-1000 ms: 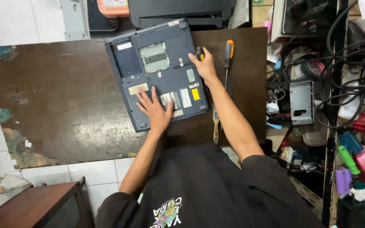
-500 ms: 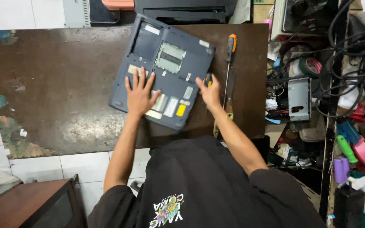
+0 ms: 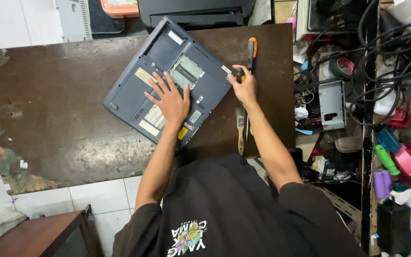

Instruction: The person uses a screwdriver to remove screws from the bottom panel of a laptop. They then flip the laptop over and continue to remove screws from the other side of the casing.

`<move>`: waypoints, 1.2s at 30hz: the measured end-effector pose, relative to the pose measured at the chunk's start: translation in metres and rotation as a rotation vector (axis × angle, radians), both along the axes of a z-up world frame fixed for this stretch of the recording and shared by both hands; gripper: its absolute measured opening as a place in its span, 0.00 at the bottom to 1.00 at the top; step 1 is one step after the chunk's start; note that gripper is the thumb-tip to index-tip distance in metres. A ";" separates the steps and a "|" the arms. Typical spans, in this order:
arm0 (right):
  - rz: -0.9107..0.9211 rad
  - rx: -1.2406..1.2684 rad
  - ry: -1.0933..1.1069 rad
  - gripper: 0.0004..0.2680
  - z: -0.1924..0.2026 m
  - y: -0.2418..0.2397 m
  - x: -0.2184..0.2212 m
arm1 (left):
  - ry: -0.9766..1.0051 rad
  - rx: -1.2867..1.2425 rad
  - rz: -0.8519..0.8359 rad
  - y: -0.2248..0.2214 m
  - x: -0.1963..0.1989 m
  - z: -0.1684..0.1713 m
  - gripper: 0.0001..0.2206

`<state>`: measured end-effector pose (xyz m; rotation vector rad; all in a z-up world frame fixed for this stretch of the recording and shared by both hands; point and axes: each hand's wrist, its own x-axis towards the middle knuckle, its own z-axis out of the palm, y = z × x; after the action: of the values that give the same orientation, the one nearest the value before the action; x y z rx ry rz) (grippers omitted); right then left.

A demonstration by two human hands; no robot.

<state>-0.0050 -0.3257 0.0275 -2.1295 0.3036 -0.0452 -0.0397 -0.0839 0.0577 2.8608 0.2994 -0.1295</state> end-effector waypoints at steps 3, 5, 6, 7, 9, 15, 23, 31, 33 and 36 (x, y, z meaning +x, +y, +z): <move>0.088 -0.094 0.076 0.15 0.004 0.015 0.010 | -0.017 0.017 -0.026 0.000 0.001 0.001 0.36; 0.117 -0.124 0.123 0.15 0.016 0.012 0.009 | -0.018 0.031 -0.035 0.001 0.005 0.001 0.36; 0.149 -0.153 0.163 0.15 0.022 0.010 0.008 | -0.028 0.046 -0.042 0.001 0.005 0.001 0.36; 0.150 -0.154 0.173 0.15 0.022 0.010 0.001 | -0.017 0.044 -0.042 0.005 0.006 0.005 0.36; 0.216 -0.264 0.221 0.15 0.027 0.008 -0.004 | -0.022 -0.003 -0.116 0.012 0.014 0.014 0.34; 0.444 -0.372 0.603 0.20 0.079 0.031 -0.033 | -0.068 -0.008 -0.499 0.056 0.056 0.005 0.34; 0.477 -0.276 0.437 0.16 0.055 0.034 -0.033 | 0.037 -0.094 -0.498 0.033 0.055 0.005 0.29; 0.371 -0.201 0.364 0.16 0.040 0.035 -0.029 | -0.102 -0.068 -0.377 -0.003 -0.008 0.000 0.26; 0.306 -0.156 0.176 0.14 0.051 0.037 -0.033 | -0.142 -0.040 -0.397 -0.004 -0.017 -0.001 0.27; 0.119 0.246 -0.167 0.09 0.066 0.038 -0.038 | -0.173 -0.088 -0.426 -0.002 -0.024 -0.008 0.27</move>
<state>-0.0426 -0.2878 0.0931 -1.8818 0.0786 -0.1107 -0.0640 -0.0860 0.0499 2.7799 -0.3438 0.0253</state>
